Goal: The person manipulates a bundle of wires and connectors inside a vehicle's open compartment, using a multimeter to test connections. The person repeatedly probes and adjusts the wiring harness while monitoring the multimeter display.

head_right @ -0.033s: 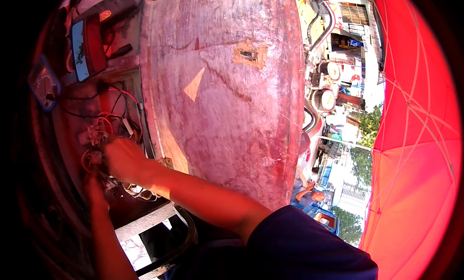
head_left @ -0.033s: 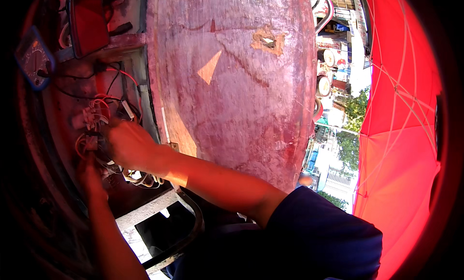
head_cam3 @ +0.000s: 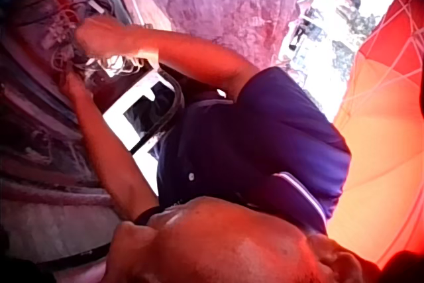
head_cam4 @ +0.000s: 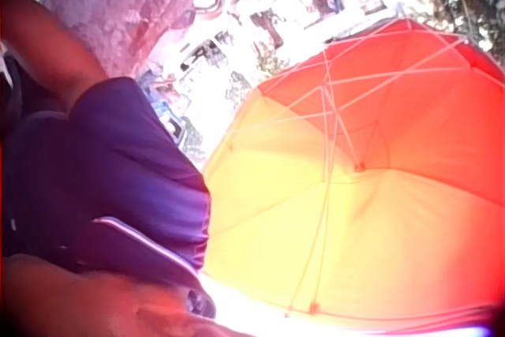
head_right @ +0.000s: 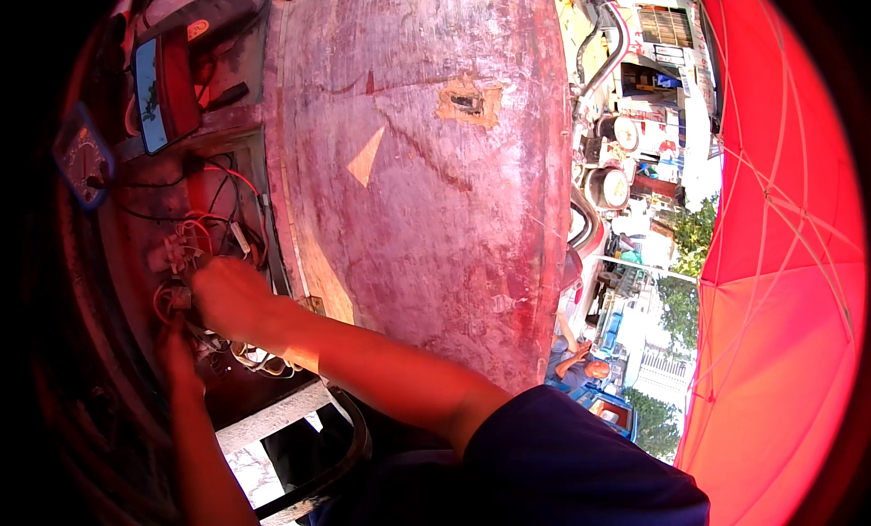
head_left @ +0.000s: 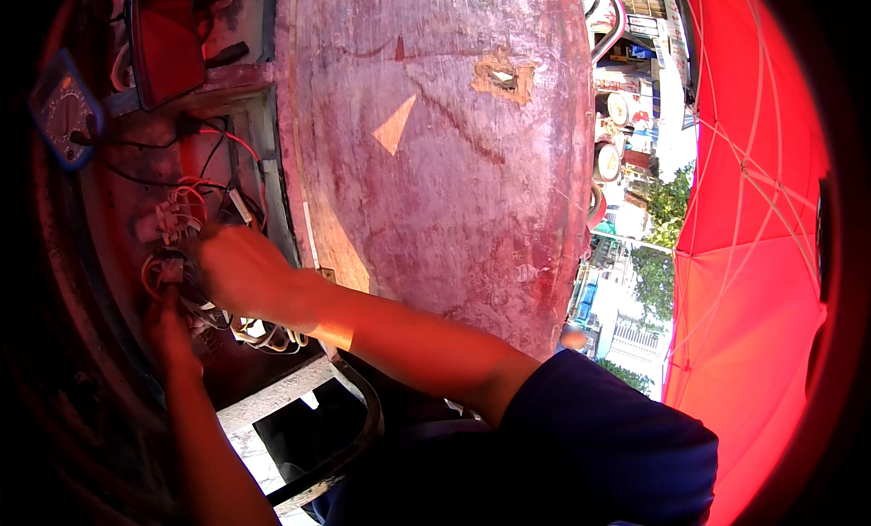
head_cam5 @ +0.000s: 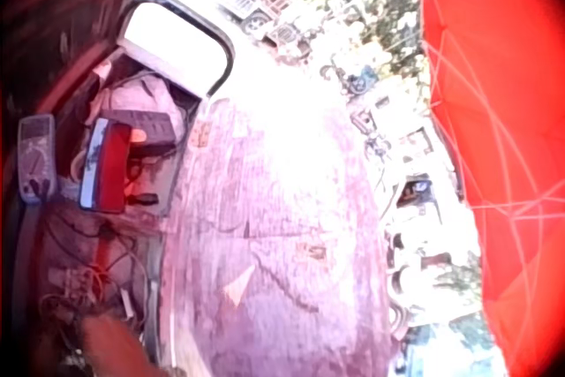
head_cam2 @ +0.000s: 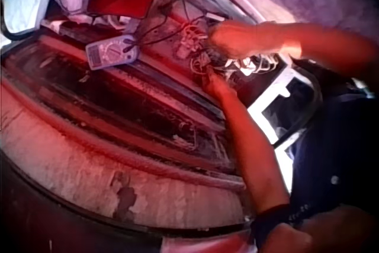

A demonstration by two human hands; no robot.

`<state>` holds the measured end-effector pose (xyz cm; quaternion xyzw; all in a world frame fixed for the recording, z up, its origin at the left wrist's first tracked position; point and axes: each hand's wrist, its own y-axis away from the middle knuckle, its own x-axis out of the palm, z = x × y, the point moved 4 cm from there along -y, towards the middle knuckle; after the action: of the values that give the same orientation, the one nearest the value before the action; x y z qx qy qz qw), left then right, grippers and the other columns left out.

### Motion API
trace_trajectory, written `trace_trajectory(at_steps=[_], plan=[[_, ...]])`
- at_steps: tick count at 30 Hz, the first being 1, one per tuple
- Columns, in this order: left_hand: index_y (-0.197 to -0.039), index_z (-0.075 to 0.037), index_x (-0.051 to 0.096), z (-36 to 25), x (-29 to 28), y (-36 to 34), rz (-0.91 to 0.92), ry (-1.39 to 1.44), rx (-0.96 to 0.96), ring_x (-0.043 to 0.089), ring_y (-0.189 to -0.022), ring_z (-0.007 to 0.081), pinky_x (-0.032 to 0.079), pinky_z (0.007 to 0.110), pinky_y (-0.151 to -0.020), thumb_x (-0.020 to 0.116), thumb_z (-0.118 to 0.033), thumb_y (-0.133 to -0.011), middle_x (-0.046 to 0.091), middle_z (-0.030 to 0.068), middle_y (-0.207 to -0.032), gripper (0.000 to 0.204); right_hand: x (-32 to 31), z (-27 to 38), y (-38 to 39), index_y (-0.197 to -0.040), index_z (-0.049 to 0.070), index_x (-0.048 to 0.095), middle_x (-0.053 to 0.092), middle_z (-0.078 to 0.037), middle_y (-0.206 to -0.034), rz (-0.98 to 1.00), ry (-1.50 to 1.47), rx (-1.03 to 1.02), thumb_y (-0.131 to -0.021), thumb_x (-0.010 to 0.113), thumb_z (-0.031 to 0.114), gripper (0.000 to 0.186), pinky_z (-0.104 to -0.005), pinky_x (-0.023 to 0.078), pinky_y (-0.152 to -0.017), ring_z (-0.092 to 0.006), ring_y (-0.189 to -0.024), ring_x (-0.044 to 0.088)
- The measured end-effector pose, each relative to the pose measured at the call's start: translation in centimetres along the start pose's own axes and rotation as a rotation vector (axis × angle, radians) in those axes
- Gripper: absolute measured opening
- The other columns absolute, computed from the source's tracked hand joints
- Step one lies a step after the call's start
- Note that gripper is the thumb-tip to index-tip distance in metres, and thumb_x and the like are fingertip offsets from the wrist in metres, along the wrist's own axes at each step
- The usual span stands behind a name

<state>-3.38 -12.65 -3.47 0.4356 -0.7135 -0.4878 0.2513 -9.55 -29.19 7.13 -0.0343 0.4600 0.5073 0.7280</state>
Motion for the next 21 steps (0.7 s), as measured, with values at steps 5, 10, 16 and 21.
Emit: trace_trajectory(at_steps=[5,10,16,21], plan=[[-0.098,-0.011,0.064,0.1,-0.4,-0.4,0.033,-0.005,-0.022,0.05,-0.053,0.0077,0.04,0.023,-0.044,0.06,-0.027,-0.09,0.058,-0.0015,-0.072,0.019,-0.2,1.0,-1.5,-0.08,0.008,0.07,0.064,-0.018,-0.068,0.119,0.188,-0.113,-0.073,0.065,0.02,0.015,-0.0468,0.048,-0.058,-0.0374,-0.066,0.064],[-0.102,-0.012,0.065,-0.2,-0.1,0.3,-0.039,-0.055,0.011,0.055,-0.061,0.0093,0.046,0.024,-0.051,0.061,-0.029,-0.089,0.061,-0.0002,-0.082,0.021,1.3,0.5,-2.2,-0.075,0.008,0.069,0.064,-0.019,-0.069,0.078,0.196,-0.143,-0.07,0.065,0.018,0.011,-0.0468,0.048,-0.057,-0.0375,-0.066,0.064],[-0.104,-0.012,0.064,0.7,-0.8,-0.5,0.004,-0.086,0.032,0.055,-0.065,0.0084,0.047,0.025,-0.052,0.061,-0.029,-0.089,0.061,-0.0011,-0.082,0.023,2.4,0.3,-2.6,-0.072,0.006,0.069,0.065,-0.019,-0.072,0.106,0.194,-0.117,-0.07,0.064,0.016,0.011,-0.0453,0.05,-0.06,-0.0365,-0.071,0.065],[-0.1,-0.012,0.064,0.8,-0.6,-0.3,0.028,-0.068,0.039,0.056,-0.059,0.0083,0.046,0.023,-0.048,0.061,-0.03,-0.089,0.062,-0.0012,-0.078,0.022,2.2,0.4,-2.6,-0.073,0.006,0.069,0.065,-0.02,-0.074,0.103,0.158,-0.113,-0.068,0.063,0.013,0.011,-0.0455,0.051,-0.061,-0.0365,-0.072,0.066]])
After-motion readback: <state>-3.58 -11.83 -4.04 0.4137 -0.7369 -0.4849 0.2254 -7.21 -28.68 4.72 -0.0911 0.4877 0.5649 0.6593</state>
